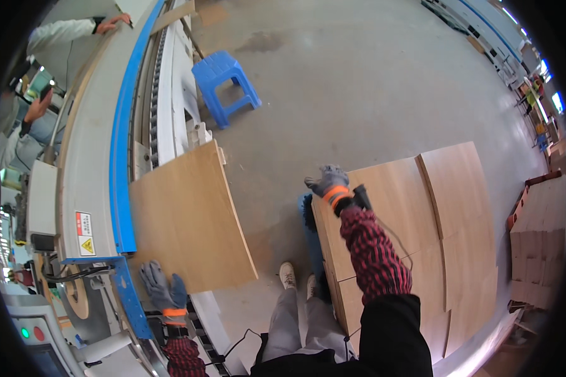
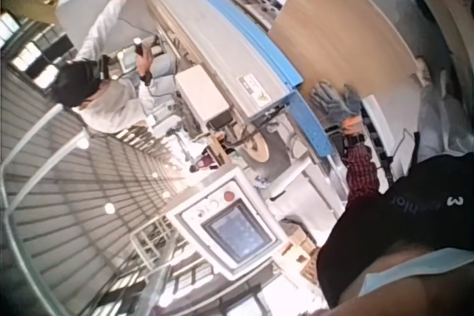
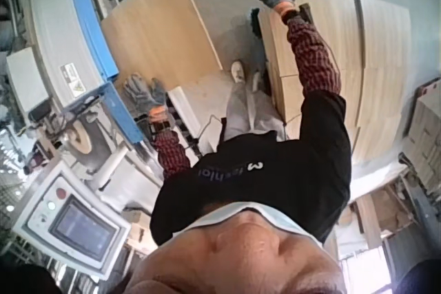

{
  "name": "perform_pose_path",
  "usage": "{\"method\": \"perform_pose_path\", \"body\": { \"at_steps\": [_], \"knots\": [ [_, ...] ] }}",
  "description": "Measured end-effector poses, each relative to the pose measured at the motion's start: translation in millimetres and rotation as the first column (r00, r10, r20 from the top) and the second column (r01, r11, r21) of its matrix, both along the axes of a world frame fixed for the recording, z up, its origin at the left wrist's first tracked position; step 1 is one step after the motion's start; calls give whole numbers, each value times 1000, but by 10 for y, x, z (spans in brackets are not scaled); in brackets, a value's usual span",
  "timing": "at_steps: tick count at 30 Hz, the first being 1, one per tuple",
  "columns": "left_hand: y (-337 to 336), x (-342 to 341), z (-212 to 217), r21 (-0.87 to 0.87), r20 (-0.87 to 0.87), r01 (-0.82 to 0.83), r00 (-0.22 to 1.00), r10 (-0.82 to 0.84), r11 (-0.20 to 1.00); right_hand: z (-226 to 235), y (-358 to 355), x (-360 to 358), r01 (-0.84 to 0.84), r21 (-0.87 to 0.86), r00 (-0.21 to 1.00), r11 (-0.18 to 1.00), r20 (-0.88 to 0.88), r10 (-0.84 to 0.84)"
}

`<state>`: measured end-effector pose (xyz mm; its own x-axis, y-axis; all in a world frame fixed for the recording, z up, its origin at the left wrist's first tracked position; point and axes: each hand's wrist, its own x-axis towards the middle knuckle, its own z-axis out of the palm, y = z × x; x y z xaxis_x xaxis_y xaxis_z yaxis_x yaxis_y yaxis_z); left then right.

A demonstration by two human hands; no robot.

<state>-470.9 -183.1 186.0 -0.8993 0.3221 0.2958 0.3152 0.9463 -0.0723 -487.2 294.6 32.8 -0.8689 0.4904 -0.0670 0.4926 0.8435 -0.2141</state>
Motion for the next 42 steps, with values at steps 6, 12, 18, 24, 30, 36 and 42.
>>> {"method": "perform_pose_path", "body": {
  "at_steps": [6,12,18,24,30,36,42],
  "knots": [
    [137,-581,-85,8,-37,-65,997,65,998,-54,26,-208,-158,-77,901,984,397,176],
    [764,-388,93,214,-73,-117,988,135,970,-167,4,-121,-281,-83,848,956,445,287],
    [1744,869,-786,636,220,-21,963,-155,771,-157,-137,35,-364,-162,888,917,237,394],
    [2517,1863,-2207,586,787,-400,490,-376,704,-324,998,1166,399,-68,859,915,-323,-398],
    [3063,2036,-2292,366,928,-682,322,-189,634,-575,2090,2965,714,69,698,697,-4,-716],
    [2940,1625,-1998,394,880,-714,475,-13,579,-706,1568,2834,666,171,746,726,-134,-653],
    [2042,1554,-930,589,805,-752,578,-133,297,-343,1057,2622,640,-391,752,662,139,-645]
  ]
}}
